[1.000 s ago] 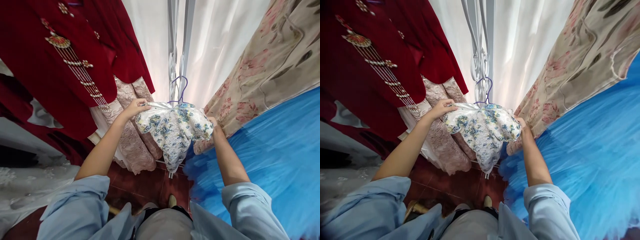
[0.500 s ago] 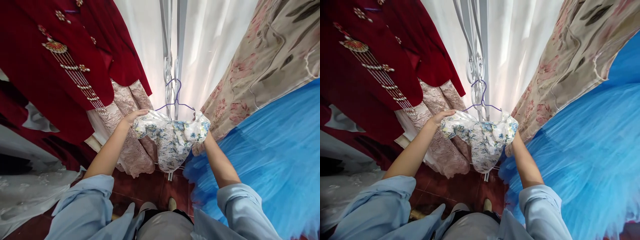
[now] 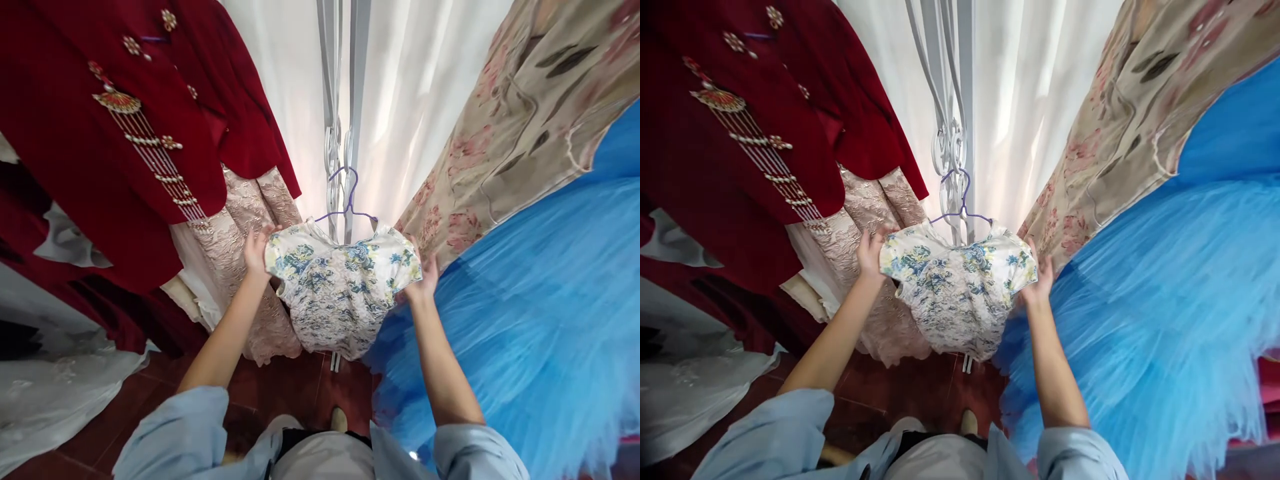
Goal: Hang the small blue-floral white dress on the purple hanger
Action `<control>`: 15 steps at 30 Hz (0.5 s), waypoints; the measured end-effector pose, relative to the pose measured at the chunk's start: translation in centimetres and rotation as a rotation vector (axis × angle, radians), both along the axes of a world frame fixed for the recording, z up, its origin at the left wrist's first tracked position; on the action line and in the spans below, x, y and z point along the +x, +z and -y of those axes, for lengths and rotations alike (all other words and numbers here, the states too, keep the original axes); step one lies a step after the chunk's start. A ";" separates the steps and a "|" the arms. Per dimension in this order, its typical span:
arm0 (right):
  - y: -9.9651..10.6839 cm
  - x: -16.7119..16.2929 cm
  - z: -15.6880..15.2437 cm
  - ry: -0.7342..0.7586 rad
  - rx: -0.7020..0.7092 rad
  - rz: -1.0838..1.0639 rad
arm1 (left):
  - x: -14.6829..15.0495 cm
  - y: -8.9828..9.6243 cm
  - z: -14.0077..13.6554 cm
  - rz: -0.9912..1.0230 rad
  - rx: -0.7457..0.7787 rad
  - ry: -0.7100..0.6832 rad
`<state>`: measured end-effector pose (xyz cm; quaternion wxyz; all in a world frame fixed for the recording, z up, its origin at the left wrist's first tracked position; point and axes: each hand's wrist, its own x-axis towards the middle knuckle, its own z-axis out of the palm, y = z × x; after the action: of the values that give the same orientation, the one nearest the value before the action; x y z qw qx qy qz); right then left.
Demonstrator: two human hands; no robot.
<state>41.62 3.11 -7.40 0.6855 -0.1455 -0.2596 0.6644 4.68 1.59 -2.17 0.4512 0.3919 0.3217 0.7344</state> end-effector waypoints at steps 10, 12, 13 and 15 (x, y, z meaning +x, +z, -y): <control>12.7 -3.9 10.4 -0.612 0.501 0.119 | 5.5 1.1 -1.6 -0.606 0.244 0.235; 14.5 -4.4 13.4 -0.722 0.591 0.176 | 7.2 1.6 -2.5 -0.695 0.249 0.123; 15.0 -4.6 14.8 -0.782 0.622 0.211 | 8.1 1.7 -2.7 -0.728 0.241 0.054; 15.2 -5.3 17.5 -0.882 0.690 0.294 | 10.1 1.4 -2.7 -0.780 0.227 -0.054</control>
<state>36.35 -14.39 7.81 0.8622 -0.0989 -0.4684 0.1654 14.80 4.30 -0.72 0.2687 0.6966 0.3753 0.5493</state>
